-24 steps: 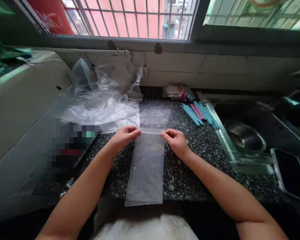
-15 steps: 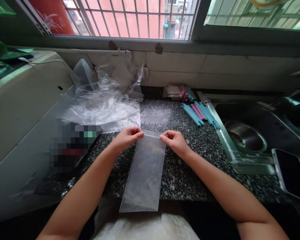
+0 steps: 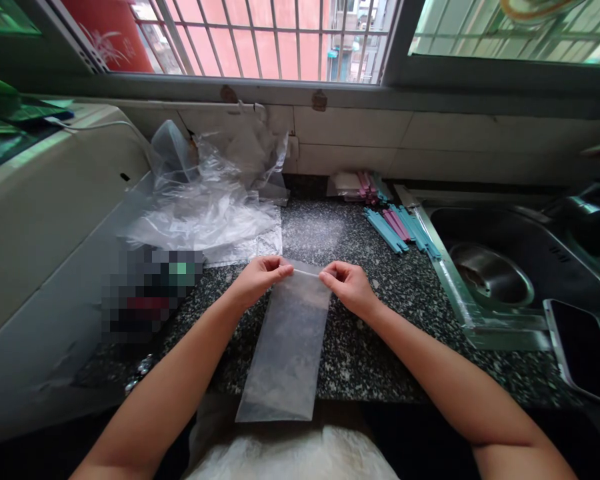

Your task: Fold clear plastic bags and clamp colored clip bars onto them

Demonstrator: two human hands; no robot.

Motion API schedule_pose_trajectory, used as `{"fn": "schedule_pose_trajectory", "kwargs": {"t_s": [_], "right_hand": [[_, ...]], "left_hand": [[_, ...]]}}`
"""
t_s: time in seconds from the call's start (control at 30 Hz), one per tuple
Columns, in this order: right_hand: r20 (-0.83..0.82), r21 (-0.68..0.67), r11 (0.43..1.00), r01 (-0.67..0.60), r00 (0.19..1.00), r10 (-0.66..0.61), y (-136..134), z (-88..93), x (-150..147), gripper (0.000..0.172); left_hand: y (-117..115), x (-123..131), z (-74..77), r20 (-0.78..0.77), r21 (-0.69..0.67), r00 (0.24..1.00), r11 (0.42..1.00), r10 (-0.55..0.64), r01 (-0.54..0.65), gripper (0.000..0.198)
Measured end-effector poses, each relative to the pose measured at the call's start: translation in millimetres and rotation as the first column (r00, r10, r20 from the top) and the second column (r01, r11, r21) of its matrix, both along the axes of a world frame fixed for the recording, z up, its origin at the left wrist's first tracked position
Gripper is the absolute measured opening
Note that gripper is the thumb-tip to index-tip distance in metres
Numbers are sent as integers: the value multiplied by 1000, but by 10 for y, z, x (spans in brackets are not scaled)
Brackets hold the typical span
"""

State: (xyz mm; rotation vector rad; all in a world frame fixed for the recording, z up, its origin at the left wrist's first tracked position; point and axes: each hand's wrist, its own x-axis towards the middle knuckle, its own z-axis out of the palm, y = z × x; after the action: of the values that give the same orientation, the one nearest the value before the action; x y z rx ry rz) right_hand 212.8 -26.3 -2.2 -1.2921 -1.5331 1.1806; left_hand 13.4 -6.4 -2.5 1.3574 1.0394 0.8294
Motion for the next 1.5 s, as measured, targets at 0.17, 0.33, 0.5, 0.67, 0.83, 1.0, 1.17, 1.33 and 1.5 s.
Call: {"fn": "schedule_pose_trajectory", "kwargs": {"t_s": [0.17, 0.33, 0.5, 0.67, 0.83, 1.0, 1.17, 1.33, 1.5], "right_hand": [[66, -89, 990, -107, 991, 113, 16, -8, 7, 30], [29, -88, 987, -132, 990, 135, 6, -15, -7, 29], [43, -115, 983, -144, 988, 149, 12, -6, -18, 28], [72, -142, 976, -167, 981, 178, 8, -2, -49, 30], [102, -91, 982, -166, 979, 175, -18, -3, -62, 29], [111, -48, 988, -148, 982, 152, -24, 46, -50, 28], [102, -4, 998, -62, 993, 62, -5, 115, 8, 28], [92, 5, 1000, -31, 995, 30, 17, 112, 63, 28], [22, 51, 990, 132, 991, -133, 99, 100, 212, 30]], "left_hand": [[-27, 47, -9, -48, 33, 999, 999, -11, 12, 35], [-62, 89, 14, -43, 45, 998, 998, -45, 47, 32], [-65, 104, 2, -47, 66, 997, 996, -64, 67, 30], [-85, 144, -44, -104, 97, 990, 990, -90, 100, 29], [-95, 164, -63, -117, 105, 989, 989, -88, 101, 32], [-94, 128, -35, -159, 12, 979, 992, -126, 129, 38], [-99, 84, -9, -208, -135, 933, 954, -292, 268, 32], [-96, 67, -8, -227, -124, 916, 943, -331, 310, 28], [-89, 36, -8, -313, -143, 818, 876, -482, 461, 35]]}}
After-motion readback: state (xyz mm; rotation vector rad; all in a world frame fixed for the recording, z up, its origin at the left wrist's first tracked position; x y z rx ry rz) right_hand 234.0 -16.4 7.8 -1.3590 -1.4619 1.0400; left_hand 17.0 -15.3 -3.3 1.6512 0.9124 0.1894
